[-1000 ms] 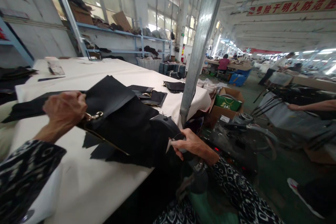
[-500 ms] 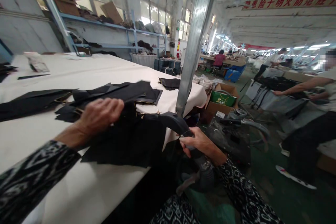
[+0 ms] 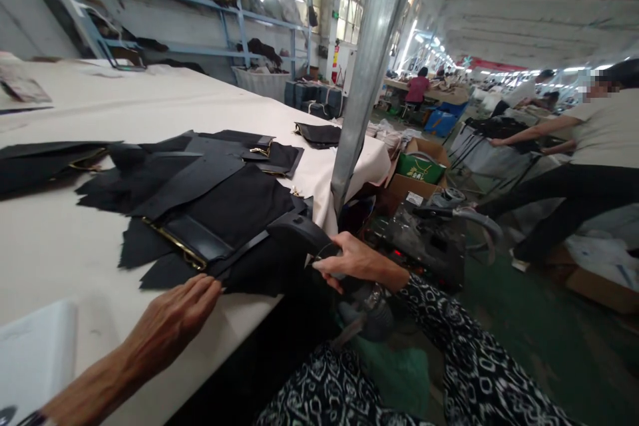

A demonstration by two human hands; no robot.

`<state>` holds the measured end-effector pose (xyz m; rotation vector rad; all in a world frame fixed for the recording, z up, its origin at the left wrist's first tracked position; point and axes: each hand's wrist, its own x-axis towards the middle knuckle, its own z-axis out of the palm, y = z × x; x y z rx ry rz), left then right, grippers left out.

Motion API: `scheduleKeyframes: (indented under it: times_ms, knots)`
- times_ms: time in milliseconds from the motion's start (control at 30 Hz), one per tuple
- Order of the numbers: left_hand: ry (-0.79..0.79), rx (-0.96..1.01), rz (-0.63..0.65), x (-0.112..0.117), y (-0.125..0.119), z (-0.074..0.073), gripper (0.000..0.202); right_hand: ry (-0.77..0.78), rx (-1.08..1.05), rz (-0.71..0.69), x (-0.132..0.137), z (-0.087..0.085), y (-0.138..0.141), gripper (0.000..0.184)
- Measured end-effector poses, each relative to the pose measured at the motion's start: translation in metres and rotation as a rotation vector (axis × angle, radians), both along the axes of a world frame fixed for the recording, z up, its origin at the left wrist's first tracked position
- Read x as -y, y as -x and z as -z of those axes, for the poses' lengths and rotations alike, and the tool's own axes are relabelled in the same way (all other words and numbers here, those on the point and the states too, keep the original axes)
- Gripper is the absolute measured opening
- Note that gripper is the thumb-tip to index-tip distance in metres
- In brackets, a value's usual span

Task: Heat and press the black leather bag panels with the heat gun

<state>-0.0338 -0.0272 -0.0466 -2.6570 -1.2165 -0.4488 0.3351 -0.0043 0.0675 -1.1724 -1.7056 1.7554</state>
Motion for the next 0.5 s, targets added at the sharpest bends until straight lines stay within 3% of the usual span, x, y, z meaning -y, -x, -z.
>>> scheduleKeyframes:
  times_ms: [100,233,500]
  knots:
    - [-0.001,0.106,-0.112,-0.001,0.0,-0.005,0.032,0.041,0.071,-0.064,-0.007,0.004,0.017,0.033]
    - [-0.036,0.208,-0.163,-0.011,0.002,-0.004,0.033,0.081,0.13,-0.122,-0.014,0.009,0.041,0.028]
    - [-0.047,0.12,-0.083,-0.022,0.013,0.009,0.04,0.163,0.064,-0.207,-0.03,0.032,0.083,0.034]
